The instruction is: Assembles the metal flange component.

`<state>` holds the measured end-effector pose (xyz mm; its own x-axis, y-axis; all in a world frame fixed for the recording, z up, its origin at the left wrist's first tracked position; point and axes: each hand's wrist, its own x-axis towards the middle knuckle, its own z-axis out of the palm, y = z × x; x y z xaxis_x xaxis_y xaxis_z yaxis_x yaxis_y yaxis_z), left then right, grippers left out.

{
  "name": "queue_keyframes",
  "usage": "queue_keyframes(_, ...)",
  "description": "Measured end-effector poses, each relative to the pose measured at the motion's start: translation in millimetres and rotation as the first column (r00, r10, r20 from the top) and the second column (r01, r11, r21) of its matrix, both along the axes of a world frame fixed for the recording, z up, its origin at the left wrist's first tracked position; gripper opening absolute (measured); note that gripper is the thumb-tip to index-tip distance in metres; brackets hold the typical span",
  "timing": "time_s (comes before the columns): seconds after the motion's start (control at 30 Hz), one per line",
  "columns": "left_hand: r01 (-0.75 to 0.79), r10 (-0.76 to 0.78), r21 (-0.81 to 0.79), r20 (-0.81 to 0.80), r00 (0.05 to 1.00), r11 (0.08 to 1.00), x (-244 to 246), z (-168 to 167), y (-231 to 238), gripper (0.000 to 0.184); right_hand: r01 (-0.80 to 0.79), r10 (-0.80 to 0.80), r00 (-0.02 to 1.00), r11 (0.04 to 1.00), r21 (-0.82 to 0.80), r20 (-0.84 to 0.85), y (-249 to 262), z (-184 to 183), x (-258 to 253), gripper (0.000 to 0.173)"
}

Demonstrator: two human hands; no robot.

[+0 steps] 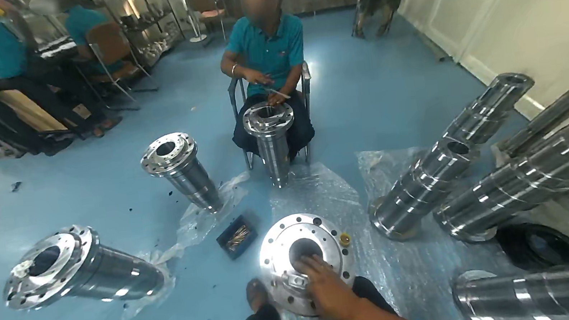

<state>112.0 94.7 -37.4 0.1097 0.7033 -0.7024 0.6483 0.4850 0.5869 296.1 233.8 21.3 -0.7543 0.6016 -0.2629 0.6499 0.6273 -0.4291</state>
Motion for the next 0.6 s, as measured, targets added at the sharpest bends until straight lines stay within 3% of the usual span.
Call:
queue_keyframes(0.1,-0.257,0.262,0.058,-0.108,0.959,0.965,-12,-5,-6,0.034,0.214,-0.201,0.950,0.976,-0.028,0.237,14,17,-8,0.045)
queue_keyframes(0.2,-0.428,0.435,0.094,-0.074,0.897,0.899,-25,-19,-7,0.032,0.254,-0.236,0.953,0.964,-0.075,0.192,20,14,-32,0.069)
queue_keyframes(0.4,-0.577,0.574,0.084,0.054,0.817,0.812,-30,-27,-12,0.029,-0.034,0.039,0.998,0.993,-0.116,0.045,-5,8,-51,0.027)
queue_keyframes(0.47,-0.646,0.638,0.084,0.111,0.762,0.758,-30,-29,-15,0.026,0.070,-0.065,0.996,0.994,-0.086,0.061,-12,11,-35,0.027)
queue_keyframes(0.53,-0.714,0.698,0.052,0.171,0.695,0.698,-29,-32,-14,0.025,0.281,-0.281,0.959,0.959,-0.012,0.048,-15,7,-20,0.031)
queue_keyframes(0.6,-0.745,0.727,0.024,0.200,0.657,0.667,-25,-35,-10,0.025,0.377,-0.378,0.925,0.926,0.022,0.048,-9,2,-13,0.041)
